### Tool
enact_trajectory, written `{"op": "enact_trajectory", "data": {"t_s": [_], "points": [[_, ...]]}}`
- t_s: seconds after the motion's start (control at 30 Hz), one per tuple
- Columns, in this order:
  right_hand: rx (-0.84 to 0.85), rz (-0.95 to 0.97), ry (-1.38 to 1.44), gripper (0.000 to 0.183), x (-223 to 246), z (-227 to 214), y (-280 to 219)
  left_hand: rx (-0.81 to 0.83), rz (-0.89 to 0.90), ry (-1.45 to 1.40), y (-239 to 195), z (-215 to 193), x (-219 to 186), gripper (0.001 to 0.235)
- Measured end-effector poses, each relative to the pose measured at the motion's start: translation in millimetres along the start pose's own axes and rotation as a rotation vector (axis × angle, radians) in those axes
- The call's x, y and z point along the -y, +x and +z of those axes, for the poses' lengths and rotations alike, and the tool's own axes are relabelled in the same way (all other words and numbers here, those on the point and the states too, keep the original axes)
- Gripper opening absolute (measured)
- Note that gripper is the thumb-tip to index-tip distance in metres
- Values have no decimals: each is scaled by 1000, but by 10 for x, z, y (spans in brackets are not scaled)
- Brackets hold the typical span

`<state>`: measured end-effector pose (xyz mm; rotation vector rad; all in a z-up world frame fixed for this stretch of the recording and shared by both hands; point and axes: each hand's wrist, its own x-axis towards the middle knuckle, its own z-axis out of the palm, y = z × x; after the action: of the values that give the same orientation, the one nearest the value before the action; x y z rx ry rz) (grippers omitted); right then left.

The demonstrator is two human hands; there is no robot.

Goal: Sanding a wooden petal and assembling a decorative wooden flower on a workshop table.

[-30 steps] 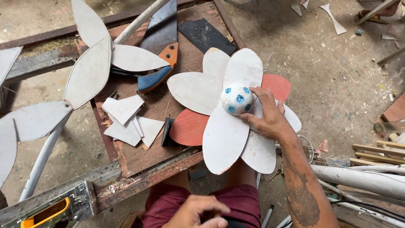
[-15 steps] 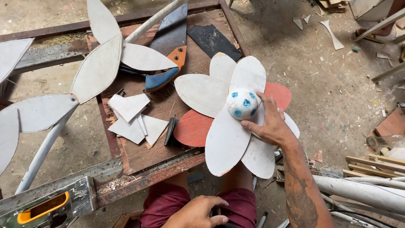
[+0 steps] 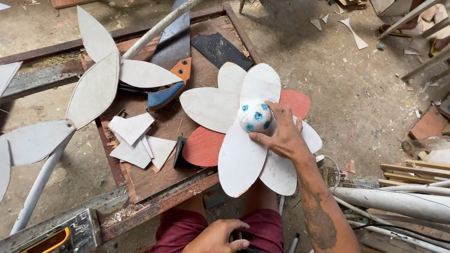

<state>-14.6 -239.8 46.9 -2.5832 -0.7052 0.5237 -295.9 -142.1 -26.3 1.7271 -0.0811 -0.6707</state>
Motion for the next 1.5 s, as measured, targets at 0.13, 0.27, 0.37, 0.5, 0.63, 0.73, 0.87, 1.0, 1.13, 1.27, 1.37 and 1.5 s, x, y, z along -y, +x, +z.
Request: {"op": "enact_trajectory", "data": {"t_s": [0.13, 0.27, 0.37, 0.5, 0.63, 0.73, 0.87, 1.0, 1.13, 1.27, 1.37, 1.5], "points": [[-18, -6, 2, 104, -56, 40, 20, -21, 32, 12, 25, 33, 55, 55], [-31, -27, -4, 104, -71, 52, 24, -24, 6, 3, 20, 39, 48, 55], [-21, -15, 4, 106, -50, 38, 27, -68, 40, 34, 18, 45, 48, 51], [-7, 10, 6, 105, -41, 24, 29, -3, -44, -6, -22, -31, -81, 54], [-8, -4, 20, 102, -32, 15, 28, -16, -19, -6, -15, -8, -41, 56], [-24, -14, 35, 101, -45, 32, 30, -26, -6, 7, -3, 13, 1, 54], [-13, 5, 39, 101, -35, 21, 26, -38, -3, 16, -13, -1, -39, 53], [-22, 2, 43, 101, -46, 22, 39, 0, -38, -11, -27, -36, -87, 56], [-33, -7, 38, 103, -75, 30, 40, -8, -55, -3, -22, -16, -69, 54], [-33, -9, 35, 104, -90, 37, 48, -41, 14, 15, 5, 25, 13, 55], [-36, -7, 37, 104, -98, 48, 52, -25, -35, 4, -1, 21, -10, 53], [-35, -5, 44, 105, -114, 59, 63, -38, -19, 4, -8, 16, -24, 53]]}}
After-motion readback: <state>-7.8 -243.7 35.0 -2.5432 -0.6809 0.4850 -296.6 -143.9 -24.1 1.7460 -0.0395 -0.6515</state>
